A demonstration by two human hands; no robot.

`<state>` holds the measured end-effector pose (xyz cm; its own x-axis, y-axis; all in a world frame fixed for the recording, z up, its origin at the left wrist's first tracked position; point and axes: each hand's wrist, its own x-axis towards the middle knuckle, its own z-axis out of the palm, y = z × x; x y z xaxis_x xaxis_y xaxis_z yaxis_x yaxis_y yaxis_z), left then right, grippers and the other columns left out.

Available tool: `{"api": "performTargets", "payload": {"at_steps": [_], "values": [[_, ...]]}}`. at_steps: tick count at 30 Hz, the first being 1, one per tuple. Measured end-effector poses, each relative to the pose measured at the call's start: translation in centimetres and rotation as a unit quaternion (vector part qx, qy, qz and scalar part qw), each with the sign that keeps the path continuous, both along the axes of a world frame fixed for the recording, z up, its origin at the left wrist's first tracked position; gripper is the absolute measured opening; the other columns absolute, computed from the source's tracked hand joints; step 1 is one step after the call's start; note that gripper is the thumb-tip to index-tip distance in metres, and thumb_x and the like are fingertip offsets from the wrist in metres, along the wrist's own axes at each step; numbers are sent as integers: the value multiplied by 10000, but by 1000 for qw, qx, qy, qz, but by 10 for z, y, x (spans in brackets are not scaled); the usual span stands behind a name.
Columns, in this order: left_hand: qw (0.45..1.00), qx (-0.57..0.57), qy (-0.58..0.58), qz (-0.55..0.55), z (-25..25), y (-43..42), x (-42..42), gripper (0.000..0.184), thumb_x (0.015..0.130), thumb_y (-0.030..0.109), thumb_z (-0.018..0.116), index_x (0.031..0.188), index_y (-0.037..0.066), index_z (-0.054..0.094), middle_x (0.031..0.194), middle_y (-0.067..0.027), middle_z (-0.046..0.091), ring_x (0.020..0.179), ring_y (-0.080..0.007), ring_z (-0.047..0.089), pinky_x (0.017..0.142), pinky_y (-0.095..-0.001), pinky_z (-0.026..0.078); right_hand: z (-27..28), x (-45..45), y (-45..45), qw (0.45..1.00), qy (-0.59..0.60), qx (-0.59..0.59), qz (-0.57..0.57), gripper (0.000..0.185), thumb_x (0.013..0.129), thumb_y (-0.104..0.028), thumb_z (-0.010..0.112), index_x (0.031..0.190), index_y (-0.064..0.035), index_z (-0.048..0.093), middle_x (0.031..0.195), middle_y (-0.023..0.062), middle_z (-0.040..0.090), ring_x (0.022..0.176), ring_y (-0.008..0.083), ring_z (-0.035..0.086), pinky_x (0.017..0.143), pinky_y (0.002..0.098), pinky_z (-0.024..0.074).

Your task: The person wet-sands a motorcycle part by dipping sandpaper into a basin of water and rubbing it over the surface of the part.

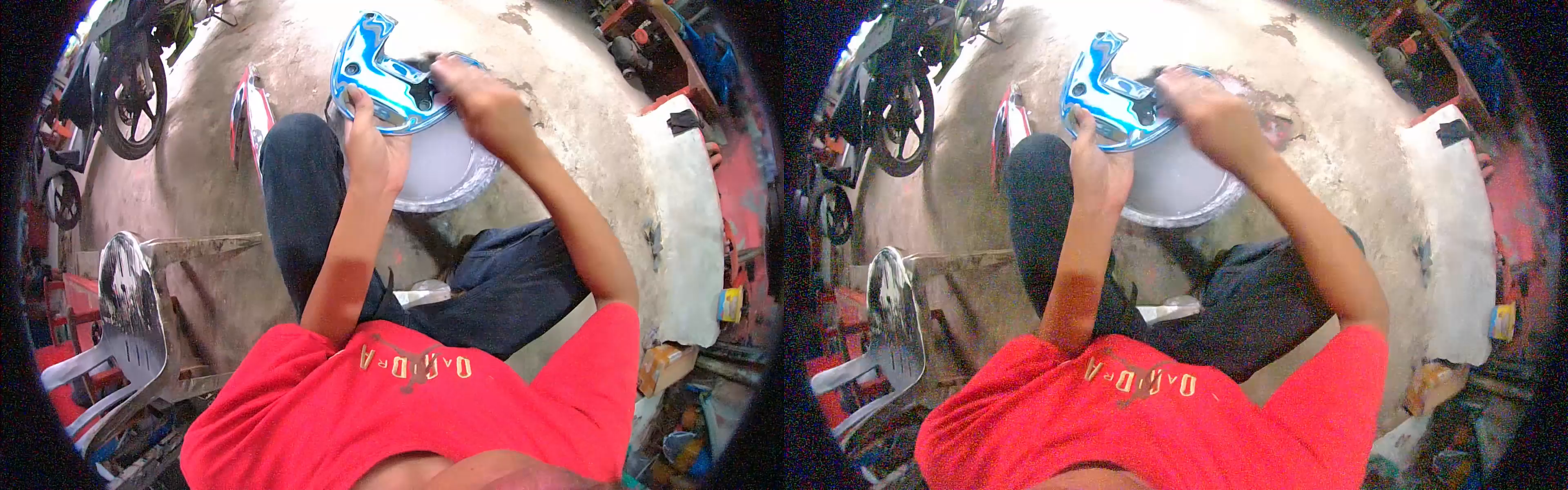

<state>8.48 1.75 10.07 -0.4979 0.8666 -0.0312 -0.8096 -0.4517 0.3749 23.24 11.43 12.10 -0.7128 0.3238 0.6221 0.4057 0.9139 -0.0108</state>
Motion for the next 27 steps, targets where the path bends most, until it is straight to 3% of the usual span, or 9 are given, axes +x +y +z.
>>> {"api": "performTargets", "payload": {"at_steps": [1,3,6,9,10,15,19,24,27], "values": [[1000,-8,-14,-3,-6,1,-2,354,1062,264,436,1365,82,462,1403,-113,517,1287,-261,508,1112,-475,397,-3,2,10,995,15,-93,-30,414,884,-22,549,1295,-41,598,1294,181,621,1172,289,630,988,389,508],[999,-20,-40,-14,-17,3,-8,351,1063,268,432,1359,84,467,1394,-115,524,1284,-258,510,1103,-480,406,-17,1,3,999,1,-44,-29,411,874,-11,564,1282,-33,603,1279,187,628,1168,295,632,990,382,508],[998,-40,-34,-33,-22,1,-17,386,1068,282,412,1375,51,450,1392,-130,525,1296,-267,501,1111,-488,399,-18,-19,-44,995,-41,21,84,399,882,-27,541,1275,-42,608,1250,177,647,1165,306,630,991,384,509],[997,-39,-49,-45,-31,0,-24,388,1071,274,404,1372,35,455,1392,-140,524,1294,-276,505,1116,-494,391,-12,-13,-13,999,-46,-20,-6,398,863,-58,527,1251,-12,602,1233,177,656,1135,296,650,963,403,522],[996,-48,-53,-51,-26,-3,-24,384,1072,272,400,1369,36,459,1392,-140,524,1290,-277,508,1118,-494,389,-7,-12,-9,988,-67,-113,-84,426,855,-64,529,1274,-26,597,1237,173,656,1150,300,644,973,407,518],[992,-95,-19,-80,-38,-7,-33,384,1076,267,380,1385,52,456,1394,-149,522,1307,-281,491,1135,-489,369,-25,-32,-59,994,-87,-23,55,438,864,-92,536,1294,-18,578,1298,205,614,1206,312,607,1016,405,491],[994,-51,-82,-56,-28,-6,-26,369,1068,256,409,1366,48,467,1364,-149,544,1265,-278,530,1119,-469,392,-26,-27,-8,993,-27,-79,-79,381,914,-61,556,1292,-22,590,1361,186,574,1267,310,555,1057,400,454],[990,-105,-35,-90,-35,-8,-32,394,1069,255,410,1398,39,434,1409,-153,509,1324,-298,472,1142,-491,363,-32,-37,-62,995,-38,-68,67,452,857,-34,548,1307,1,571,1329,202,595,1229,319,587,1044,395,468],[995,-67,-42,-58,-32,-3,-26,404,1068,272,410,1400,42,435,1424,-155,492,1326,-297,470,1141,-509,358,-37,-22,-21,995,-43,-83,-40,443,863,-35,537,1304,-4,572,1317,203,601,1211,326,597,1029,402,476]]}}
